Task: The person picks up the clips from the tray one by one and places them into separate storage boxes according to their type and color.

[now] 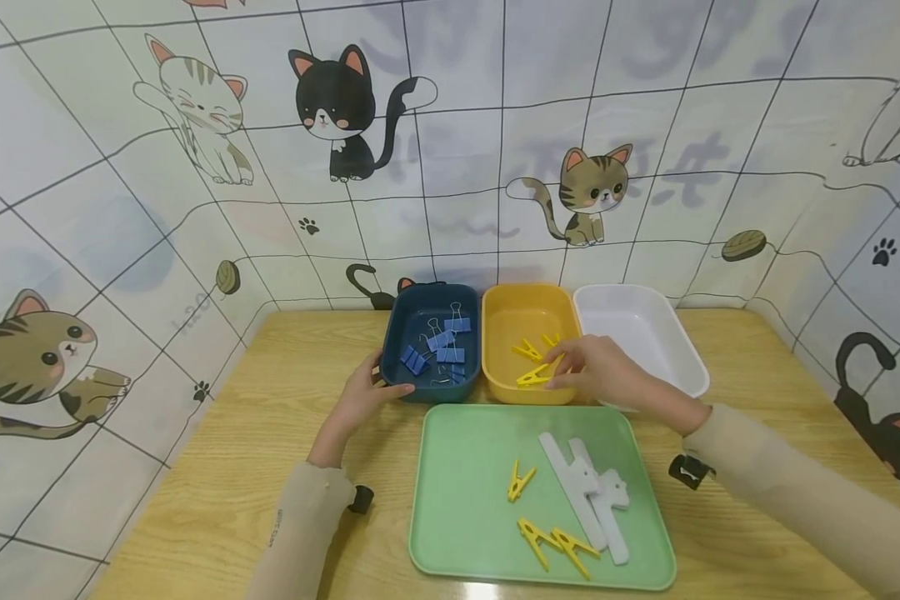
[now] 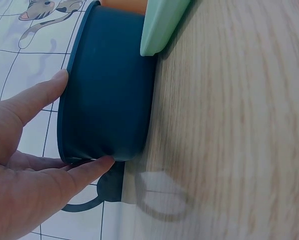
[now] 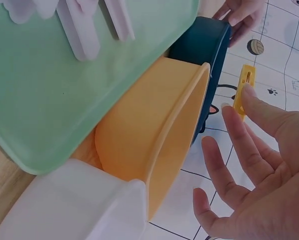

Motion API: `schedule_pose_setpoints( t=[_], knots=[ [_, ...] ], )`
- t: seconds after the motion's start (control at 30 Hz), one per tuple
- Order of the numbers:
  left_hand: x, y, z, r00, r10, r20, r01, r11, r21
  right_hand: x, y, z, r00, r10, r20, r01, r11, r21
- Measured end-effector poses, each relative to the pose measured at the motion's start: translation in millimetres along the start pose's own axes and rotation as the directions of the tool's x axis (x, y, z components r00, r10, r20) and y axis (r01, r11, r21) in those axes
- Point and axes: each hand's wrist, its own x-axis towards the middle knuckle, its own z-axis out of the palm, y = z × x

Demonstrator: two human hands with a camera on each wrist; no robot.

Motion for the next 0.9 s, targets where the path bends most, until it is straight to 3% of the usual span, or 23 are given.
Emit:
schedule_pose_setpoints(
  t=[0.9],
  knots=[
    [1.9,-0.6,0.0,1.0,-0.002,-0.004,0.002,1.0,0.005,35.3,16,-19,0.998,0.047,-0.053,-0.049,0.998,-0.049]
  ],
)
